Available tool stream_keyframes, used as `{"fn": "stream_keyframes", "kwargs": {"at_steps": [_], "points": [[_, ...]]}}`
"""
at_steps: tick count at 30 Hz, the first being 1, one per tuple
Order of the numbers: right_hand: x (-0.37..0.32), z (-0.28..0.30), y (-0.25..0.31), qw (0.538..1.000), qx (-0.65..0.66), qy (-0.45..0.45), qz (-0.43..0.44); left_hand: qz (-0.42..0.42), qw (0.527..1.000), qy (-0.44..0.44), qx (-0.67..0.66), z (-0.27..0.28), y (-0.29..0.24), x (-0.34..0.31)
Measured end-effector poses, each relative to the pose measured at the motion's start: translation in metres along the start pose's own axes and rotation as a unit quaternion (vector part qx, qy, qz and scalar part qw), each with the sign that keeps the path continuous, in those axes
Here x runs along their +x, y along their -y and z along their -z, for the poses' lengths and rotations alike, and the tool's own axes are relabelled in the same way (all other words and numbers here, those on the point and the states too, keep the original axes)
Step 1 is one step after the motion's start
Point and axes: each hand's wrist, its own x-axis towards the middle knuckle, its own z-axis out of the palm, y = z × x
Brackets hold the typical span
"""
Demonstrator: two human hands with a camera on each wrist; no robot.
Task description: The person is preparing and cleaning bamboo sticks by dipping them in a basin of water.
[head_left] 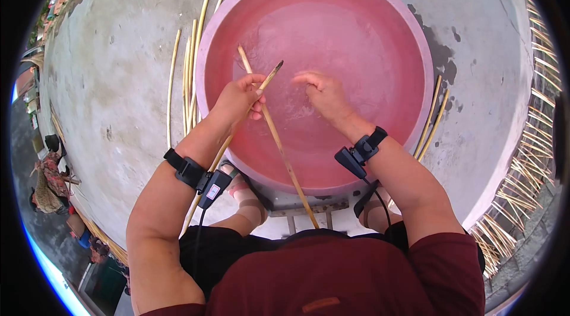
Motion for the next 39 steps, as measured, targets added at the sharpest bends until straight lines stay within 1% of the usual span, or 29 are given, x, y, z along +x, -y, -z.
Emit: {"fn": "stream_keyframes", "kwargs": {"at_steps": [1,2,3,4,6,7,8,9,10,11,12,13,14,16,17,19,20,22,24,25,27,28,29,30,32,33,34,37,39], "points": [[0.013,0.022,0.003,0.992,0.019,-0.076,-0.095,-0.003,1.0,-0.004,0.006,-0.001,0.0,0.002],[0.026,0.043,0.006,0.97,0.038,-0.152,-0.188,0.001,1.0,-0.006,0.002,-0.003,0.0,0.003],[0.034,0.055,0.007,0.941,0.039,-0.272,-0.196,0.004,1.0,-0.01,-0.002,-0.006,0.0,0.005],[0.038,0.061,0.009,0.898,0.039,-0.39,-0.2,0.006,1.0,-0.013,-0.006,-0.008,-0.001,0.006],[0.03,0.045,-0.018,0.888,0.167,-0.351,-0.245,0.013,1.0,-0.008,-0.009,-0.011,0.003,0.015],[0.029,0.038,-0.018,0.876,0.231,-0.329,-0.267,0.018,1.0,-0.006,-0.01,-0.013,0.002,0.017],[0.027,0.034,-0.018,0.825,0.395,-0.248,-0.318,0.024,1.0,-0.006,-0.006,-0.015,0.001,0.019],[0.022,0.028,-0.006,0.742,0.544,-0.159,-0.357,0.031,0.999,-0.006,-0.002,-0.018,0.0,0.02],[0.019,0.019,0.008,0.846,0.447,-0.102,-0.271,0.037,0.999,-0.006,0.003,-0.022,-0.002,0.021],[0.017,0.011,0.019,0.924,0.334,-0.041,-0.178,0.032,0.999,-0.006,0.005,-0.025,-0.004,0.021],[0.015,0.007,0.028,0.99,0.123,-0.04,-0.053,0.028,1.0,-0.005,0.007,-0.028,-0.007,0.018],[0.015,0.005,0.036,0.992,-0.097,-0.037,0.076,0.023,1.0,-0.004,0.01,-0.031,-0.01,0.015],[0.014,0.007,0.04,0.928,-0.313,-0.032,0.2,0.022,0.998,0.007,0.065,-0.032,-0.014,0.013],[0.013,0.013,0.037,0.938,-0.301,0.079,0.15,0.019,0.984,0.029,0.173,-0.032,-0.023,0.009],[0.013,0.016,0.036,0.938,-0.292,0.136,0.125,-0.012,0.978,0.018,0.209,-0.031,-0.025,0.002],[0.013,0.035,0.038,0.942,-0.27,0.189,0.069,-0.071,0.957,0.002,0.281,-0.031,-0.026,-0.017],[0.013,0.046,0.035,0.941,-0.257,0.217,0.041,-0.066,0.957,0.002,0.282,-0.024,-0.028,-0.022],[0.01,0.076,-0.005,0.935,-0.339,0.104,0.001,-0.06,0.957,-0.007,0.283,0.001,-0.036,-0.034],[0.006,0.096,-0.015,0.932,-0.339,-0.069,-0.103,-0.019,0.977,-0.011,0.214,0.018,-0.046,-0.043],[0.006,0.092,-0.033,0.941,-0.275,-0.173,-0.093,0.003,0.984,-0.011,0.179,0.023,-0.048,-0.045],[0.011,0.077,-0.077,0.913,-0.139,-0.379,-0.066,0.02,0.988,0.01,0.153,0.016,-0.043,-0.038],[0.015,0.075,-0.067,0.924,0.036,-0.348,-0.154,0.025,0.99,0.02,0.138,0.011,-0.039,-0.03],[0.016,0.068,-0.057,0.899,0.21,-0.303,-0.237,0.029,0.992,0.027,0.117,0.007,-0.033,-0.021],[0.016,0.06,-0.041,0.838,0.374,-0.246,-0.314,0.028,0.992,0.029,0.121,0.001,-0.03,-0.016],[0.017,0.044,-0.003,0.806,0.499,-0.085,-0.307,0.027,0.991,0.034,0.126,-0.011,-0.024,-0.005],[0.02,0.034,0.015,0.87,0.387,-0.062,-0.298,0.024,0.993,0.036,0.112,-0.014,-0.021,-0.001],[0.021,0.022,0.028,0.919,0.269,-0.038,-0.286,0.023,0.994,0.039,0.098,-0.017,-0.018,0.002],[0.022,-0.012,0.032,0.97,0.093,-0.079,-0.211,0.021,0.996,0.056,0.073,-0.023,-0.019,0.003],[0.024,-0.013,0.029,0.978,0.054,-0.105,-0.173,0.031,0.997,0.061,0.041,-0.029,-0.02,-0.001]]}}
